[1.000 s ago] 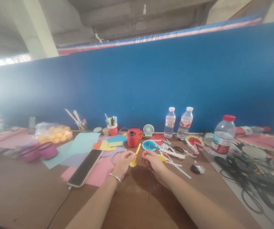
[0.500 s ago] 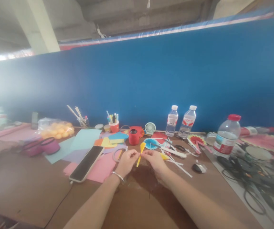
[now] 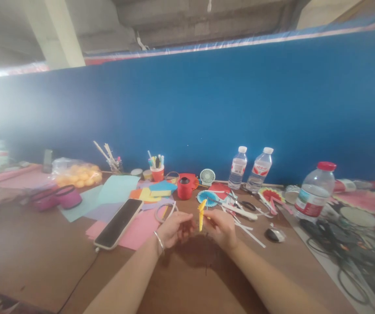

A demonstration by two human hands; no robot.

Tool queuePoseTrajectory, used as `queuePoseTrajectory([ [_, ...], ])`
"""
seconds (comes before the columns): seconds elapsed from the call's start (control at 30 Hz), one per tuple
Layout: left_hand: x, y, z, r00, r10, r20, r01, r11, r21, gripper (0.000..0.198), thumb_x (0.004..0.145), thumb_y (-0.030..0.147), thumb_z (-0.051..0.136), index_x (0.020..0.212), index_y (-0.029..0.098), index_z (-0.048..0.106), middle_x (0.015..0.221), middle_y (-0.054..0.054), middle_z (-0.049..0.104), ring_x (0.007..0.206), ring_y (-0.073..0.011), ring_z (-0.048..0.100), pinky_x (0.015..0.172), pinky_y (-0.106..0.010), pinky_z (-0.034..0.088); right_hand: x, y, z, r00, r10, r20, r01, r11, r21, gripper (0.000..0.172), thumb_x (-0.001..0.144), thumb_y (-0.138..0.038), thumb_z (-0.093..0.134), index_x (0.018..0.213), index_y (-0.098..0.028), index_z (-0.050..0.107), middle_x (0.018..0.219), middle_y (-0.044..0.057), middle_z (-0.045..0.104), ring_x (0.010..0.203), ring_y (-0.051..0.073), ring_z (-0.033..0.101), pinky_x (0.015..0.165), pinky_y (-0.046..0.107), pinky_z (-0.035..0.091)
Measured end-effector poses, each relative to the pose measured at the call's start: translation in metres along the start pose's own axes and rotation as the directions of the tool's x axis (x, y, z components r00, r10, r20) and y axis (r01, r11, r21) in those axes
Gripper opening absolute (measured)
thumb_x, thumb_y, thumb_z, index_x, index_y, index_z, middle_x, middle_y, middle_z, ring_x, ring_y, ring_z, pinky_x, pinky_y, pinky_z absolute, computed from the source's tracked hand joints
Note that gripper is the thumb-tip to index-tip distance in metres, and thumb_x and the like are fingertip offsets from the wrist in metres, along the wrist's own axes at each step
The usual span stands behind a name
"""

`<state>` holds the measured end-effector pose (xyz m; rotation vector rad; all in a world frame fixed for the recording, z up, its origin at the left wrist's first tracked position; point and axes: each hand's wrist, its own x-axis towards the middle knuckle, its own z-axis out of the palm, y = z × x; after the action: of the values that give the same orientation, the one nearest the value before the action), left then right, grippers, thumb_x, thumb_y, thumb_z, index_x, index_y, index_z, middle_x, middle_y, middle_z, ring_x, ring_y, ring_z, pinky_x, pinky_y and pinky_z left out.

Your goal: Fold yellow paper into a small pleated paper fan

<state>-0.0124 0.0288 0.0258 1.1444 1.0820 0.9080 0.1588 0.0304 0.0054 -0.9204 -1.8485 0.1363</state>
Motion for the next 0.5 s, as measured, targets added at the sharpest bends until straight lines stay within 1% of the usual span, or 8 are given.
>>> queuePoseTrajectory([
  [0.07,-0.002,-0.003,0.006,0.996,-0.027,0.081,0.034,0.996,-0.088,0.029,0.07,0.041,0.056,0.069,0.012,0.06,0.056,-0.003,0.057,0.045,-0.0092,0.049,0.04,-0.019,0.033,-0.002,0.001,-0.001,0.989,-0.13,0.063,0.133,0.99,-0.046,0.02,0.079,-0.024,0.048,0.086,-0.021,0.067,0.051,0.001,0.053,0.051,0.013,0.047,0.054,0.025,0.032],
  [0.1,-0.002,-0.004,0.009,0.995,-0.019,0.098,0.033,0.99,-0.141,0.029,0.072,0.041,0.055,0.073,0.013,0.06,0.061,-0.003,0.058,0.049,-0.0095,0.052,0.045,-0.02,0.037,-0.002,0.002,-0.001,0.982,-0.166,0.089,0.171,0.983,-0.064,0.02,0.079,-0.025,0.049,0.087,-0.021,0.067,0.05,0.001,0.052,0.051,0.013,0.046,0.054,0.025,0.031],
  [0.17,-0.002,-0.006,0.012,0.991,0.018,0.13,0.022,0.954,-0.298,0.025,0.075,0.038,0.053,0.077,0.014,0.06,0.066,-0.003,0.059,0.058,-0.0093,0.055,0.055,-0.021,0.042,-0.003,0.004,0.002,0.975,-0.189,0.116,0.199,0.977,-0.077,0.02,0.079,-0.025,0.05,0.088,-0.022,0.067,0.05,0.001,0.051,0.05,0.013,0.046,0.053,0.026,0.031],
  [0.23,-0.001,-0.007,0.012,0.985,0.06,0.159,0.019,0.892,-0.451,0.017,0.075,0.03,0.057,0.076,0.014,0.059,0.068,-0.002,0.059,0.061,-0.0084,0.056,0.06,-0.02,0.043,-0.005,0.006,0.005,0.978,-0.172,0.116,0.18,0.982,-0.056,0.02,0.079,-0.024,0.049,0.089,-0.022,0.067,0.051,0.002,0.053,0.052,0.014,0.047,0.053,0.026,0.032],
  [0.3,0.0,-0.008,0.012,0.981,0.092,0.173,0.017,0.84,-0.542,0.01,0.072,0.022,0.062,0.073,0.013,0.058,0.069,-0.001,0.059,0.063,-0.0081,0.057,0.062,-0.02,0.044,-0.007,0.006,0.008,0.987,-0.13,0.093,0.131,0.991,-0.008,0.02,0.08,-0.022,0.048,0.089,-0.022,0.066,0.055,0.002,0.057,0.053,0.014,0.05,0.055,0.026,0.034],
  [0.4,0.0,-0.008,0.014,0.984,0.106,0.146,-0.002,0.814,-0.581,0.01,0.07,0.019,0.064,0.073,0.013,0.057,0.072,-0.001,0.06,0.066,-0.0092,0.058,0.062,-0.02,0.044,-0.009,0.005,0.013,0.999,-0.021,0.04,0.017,0.995,0.099,0.019,0.079,-0.018,0.047,0.087,-0.021,0.064,0.07,0.005,0.065,0.061,0.015,0.056,0.059,0.026,0.039],
  [0.5,-0.001,-0.008,0.016,0.989,0.104,0.107,-0.018,0.795,-0.607,0.011,0.07,0.022,0.064,0.073,0.013,0.057,0.071,-0.001,0.06,0.065,-0.0092,0.058,0.059,-0.019,0.043,-0.01,0.003,0.017,0.998,0.066,0.008,-0.066,0.978,0.195,0.016,0.078,-0.017,0.049,0.086,-0.021,0.062,0.081,0.005,0.067,0.07,0.017,0.06,0.064,0.025,0.043],
])
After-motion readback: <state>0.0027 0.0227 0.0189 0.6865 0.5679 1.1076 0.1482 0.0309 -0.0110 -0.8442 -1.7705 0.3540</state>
